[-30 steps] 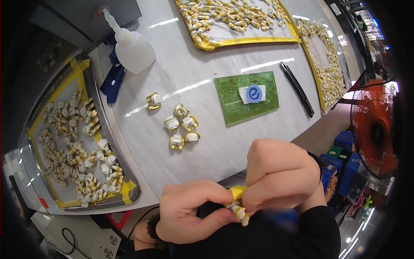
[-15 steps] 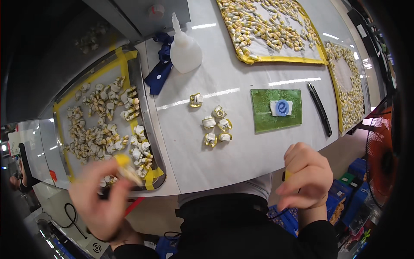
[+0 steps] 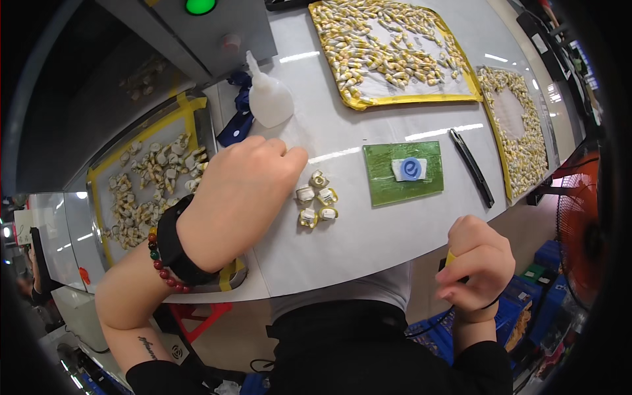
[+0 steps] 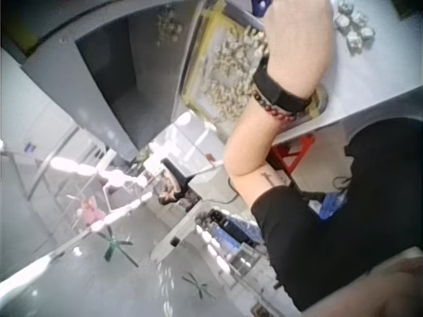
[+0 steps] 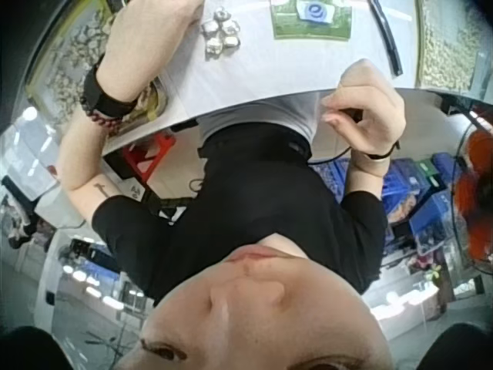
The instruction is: The person repeatedly picks up small white and yellow components from a tray, inserts a yellow piece into the white piece, and places the assembled unit onto a tray. The person uses yellow finger cots while handling the components.
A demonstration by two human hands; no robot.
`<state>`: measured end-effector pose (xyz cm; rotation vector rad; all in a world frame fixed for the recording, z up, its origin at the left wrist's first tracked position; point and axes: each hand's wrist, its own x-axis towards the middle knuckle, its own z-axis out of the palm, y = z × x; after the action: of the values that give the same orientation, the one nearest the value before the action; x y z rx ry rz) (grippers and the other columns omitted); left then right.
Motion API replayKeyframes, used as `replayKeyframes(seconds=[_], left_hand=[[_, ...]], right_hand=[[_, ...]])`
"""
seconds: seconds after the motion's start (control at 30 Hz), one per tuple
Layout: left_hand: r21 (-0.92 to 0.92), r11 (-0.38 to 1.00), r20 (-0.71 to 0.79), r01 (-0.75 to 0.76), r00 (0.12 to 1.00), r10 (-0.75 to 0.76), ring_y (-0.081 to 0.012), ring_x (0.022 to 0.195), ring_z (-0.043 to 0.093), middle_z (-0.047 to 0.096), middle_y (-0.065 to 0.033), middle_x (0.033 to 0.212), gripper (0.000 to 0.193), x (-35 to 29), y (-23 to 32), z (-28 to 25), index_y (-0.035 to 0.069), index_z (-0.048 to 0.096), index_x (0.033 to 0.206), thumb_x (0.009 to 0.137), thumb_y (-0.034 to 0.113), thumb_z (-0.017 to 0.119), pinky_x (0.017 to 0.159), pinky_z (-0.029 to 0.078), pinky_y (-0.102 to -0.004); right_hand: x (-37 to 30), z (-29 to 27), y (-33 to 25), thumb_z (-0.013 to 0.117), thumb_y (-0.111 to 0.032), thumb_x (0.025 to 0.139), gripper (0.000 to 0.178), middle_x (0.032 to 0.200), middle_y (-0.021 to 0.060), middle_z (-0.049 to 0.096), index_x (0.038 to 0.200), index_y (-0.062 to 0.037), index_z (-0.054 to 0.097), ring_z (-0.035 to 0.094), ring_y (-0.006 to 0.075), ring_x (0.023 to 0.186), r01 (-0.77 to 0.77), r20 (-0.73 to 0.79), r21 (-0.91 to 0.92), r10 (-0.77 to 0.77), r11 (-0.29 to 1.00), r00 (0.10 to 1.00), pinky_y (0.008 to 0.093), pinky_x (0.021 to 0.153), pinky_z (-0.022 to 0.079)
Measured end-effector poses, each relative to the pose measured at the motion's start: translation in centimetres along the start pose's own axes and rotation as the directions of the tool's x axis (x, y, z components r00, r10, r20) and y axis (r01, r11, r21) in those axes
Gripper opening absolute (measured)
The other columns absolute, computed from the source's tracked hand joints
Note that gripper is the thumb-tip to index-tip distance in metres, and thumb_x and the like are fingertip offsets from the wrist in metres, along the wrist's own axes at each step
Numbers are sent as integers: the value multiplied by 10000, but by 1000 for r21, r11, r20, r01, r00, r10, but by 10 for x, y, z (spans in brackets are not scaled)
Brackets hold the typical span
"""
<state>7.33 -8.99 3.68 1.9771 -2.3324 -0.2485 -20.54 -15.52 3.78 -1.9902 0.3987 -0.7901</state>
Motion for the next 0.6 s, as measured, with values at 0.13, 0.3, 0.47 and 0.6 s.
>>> replayKeyframes(seconds=[0.13, 0.3, 0.47, 0.6], left_hand=[[-113, 993, -130, -23, 992, 8, -309, 848, 543, 556, -119, 853, 119, 0, -2, 5, 12, 566, 848, 739, -27, 592, 726, 451, -371], [-386, 922, -227, -22, 971, -72, -307, 722, 493, 516, -123, 783, 90, -19, 20, -25, -7, 589, 866, 786, -10, 548, 646, 407, -370], [-787, 613, -117, 71, 958, -261, -144, 461, 436, 471, -14, 494, 671, -84, 65, -53, 73, 548, 542, 940, 564, 321, 440, 301, -280], [-986, 166, -28, 4, 981, -192, -135, 420, 421, 475, -21, 495, 667, -89, 66, -19, 32, 553, 583, 949, 539, 321, 363, 307, -247]], right_hand=[[-4, -25, -4, 796, -91, 585, 186, 653, 24, 563, 706, -59, 658, 508, 152, 572, -38, -54, -191, 28, 981, 998, 261, 496, 374], [33, -67, 2, 733, -43, 639, 175, 669, 59, 558, 764, -24, 611, 529, 182, 612, -3, 34, -608, 30, 794, 999, 276, 546, 404], [111, -87, 67, 623, -37, 781, 101, 831, 77, 587, 870, -29, 576, 556, 208, 744, 180, 248, -687, -5, 704, 969, 309, 649, 446], [128, -98, 109, 599, -31, 799, 93, 873, 87, 599, 891, -38, 586, 575, 249, 838, 252, 385, -729, 77, 636, 920, 340, 738, 471]])
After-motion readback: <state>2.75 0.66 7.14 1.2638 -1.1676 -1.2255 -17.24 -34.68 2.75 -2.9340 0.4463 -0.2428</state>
